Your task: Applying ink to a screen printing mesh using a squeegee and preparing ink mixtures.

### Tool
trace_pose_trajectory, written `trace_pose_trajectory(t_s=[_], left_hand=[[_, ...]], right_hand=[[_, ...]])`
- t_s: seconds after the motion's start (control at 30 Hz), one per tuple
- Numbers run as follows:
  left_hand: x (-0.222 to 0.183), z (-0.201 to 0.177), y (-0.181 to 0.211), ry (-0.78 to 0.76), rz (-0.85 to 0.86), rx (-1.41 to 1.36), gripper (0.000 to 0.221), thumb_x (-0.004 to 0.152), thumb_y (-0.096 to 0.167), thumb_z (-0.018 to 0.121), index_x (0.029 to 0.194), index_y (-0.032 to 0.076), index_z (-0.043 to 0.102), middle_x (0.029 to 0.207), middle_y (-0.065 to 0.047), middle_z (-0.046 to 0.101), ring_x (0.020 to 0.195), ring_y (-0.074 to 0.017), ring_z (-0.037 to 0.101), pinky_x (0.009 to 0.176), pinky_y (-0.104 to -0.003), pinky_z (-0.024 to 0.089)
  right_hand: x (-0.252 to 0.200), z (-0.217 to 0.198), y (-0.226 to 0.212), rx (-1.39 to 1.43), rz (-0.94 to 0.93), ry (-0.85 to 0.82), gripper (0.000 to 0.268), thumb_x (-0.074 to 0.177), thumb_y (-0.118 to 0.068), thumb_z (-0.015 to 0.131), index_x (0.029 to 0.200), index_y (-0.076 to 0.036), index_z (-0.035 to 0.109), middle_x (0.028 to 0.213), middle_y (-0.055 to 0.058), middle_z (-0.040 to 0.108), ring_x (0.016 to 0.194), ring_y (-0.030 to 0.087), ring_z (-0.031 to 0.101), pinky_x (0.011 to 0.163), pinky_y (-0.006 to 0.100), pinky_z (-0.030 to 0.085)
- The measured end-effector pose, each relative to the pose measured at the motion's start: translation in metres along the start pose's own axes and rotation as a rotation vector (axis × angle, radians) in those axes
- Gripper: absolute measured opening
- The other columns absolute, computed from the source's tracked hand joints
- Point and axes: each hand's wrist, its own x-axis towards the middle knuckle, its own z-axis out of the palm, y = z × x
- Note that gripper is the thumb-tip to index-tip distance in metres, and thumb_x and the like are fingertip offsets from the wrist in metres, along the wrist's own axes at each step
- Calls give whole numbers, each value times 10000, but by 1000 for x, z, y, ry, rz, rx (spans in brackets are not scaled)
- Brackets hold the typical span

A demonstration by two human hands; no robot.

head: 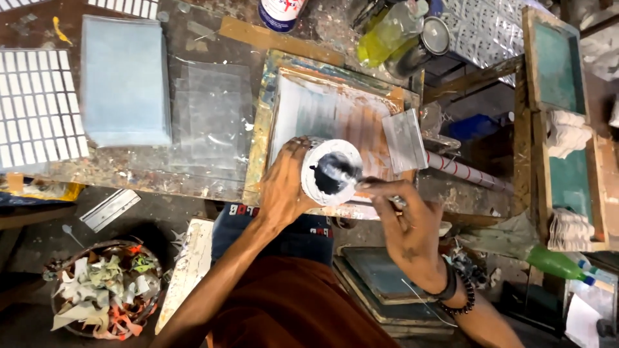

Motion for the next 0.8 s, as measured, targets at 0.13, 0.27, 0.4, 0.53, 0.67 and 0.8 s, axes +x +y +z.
trace_pose_trajectory(t_s=[0.13, 0.27, 0.4, 0.53, 0.67, 0.8], left_hand=[[-4, 5, -1, -12, -44, -21, 1045, 594, 333, 960, 1410, -11, 405, 1448, -257, 510, 1353, -453, 518, 1104, -491, 468], [-4, 5, 1, -21, -95, -54, 1011, 639, 325, 958, 1424, 1, 410, 1466, -252, 514, 1346, -433, 537, 1089, -476, 491], [3, 4, 3, 53, -15, -11, 1043, 607, 331, 961, 1424, 3, 402, 1446, -250, 516, 1351, -444, 524, 1113, -494, 476], [2, 6, -1, 29, -10, 5, 1031, 611, 319, 959, 1415, -18, 409, 1430, -267, 519, 1335, -454, 522, 1100, -500, 471], [-3, 8, 1, 10, -2, 24, 972, 631, 264, 936, 1416, -18, 437, 1457, -249, 531, 1363, -445, 529, 1134, -494, 468], [5, -1, 6, 11, -72, -60, 963, 644, 294, 939, 1401, -28, 438, 1437, -247, 527, 1353, -443, 528, 1117, -489, 466]], right_hand=[[4, 9, 13, 267, 6, 2, 50, 1040, -22, 608, 1085, -36, 624, 1095, 138, 783, 997, 188, 787, 816, 297, 630], [7, 8, 22, 278, -178, 80, 44, 1076, -41, 599, 1101, -27, 565, 1139, 133, 755, 1078, 182, 762, 909, 283, 648], [1, 0, 6, 5, -132, 46, 34, 1023, -23, 631, 1043, -18, 604, 1096, 141, 785, 921, 172, 767, 778, 271, 618], [6, 4, 14, 169, -28, -42, 46, 1033, 7, 602, 1074, 6, 622, 1084, 156, 787, 972, 204, 759, 828, 306, 612], [14, 5, 14, 268, -159, 37, 35, 1079, -23, 578, 1085, 9, 566, 1118, 122, 778, 1048, 188, 788, 875, 300, 632], [9, -1, 5, 44, -172, 47, 72, 1041, -28, 624, 1035, 16, 567, 1114, 149, 773, 1007, 194, 775, 841, 291, 610]])
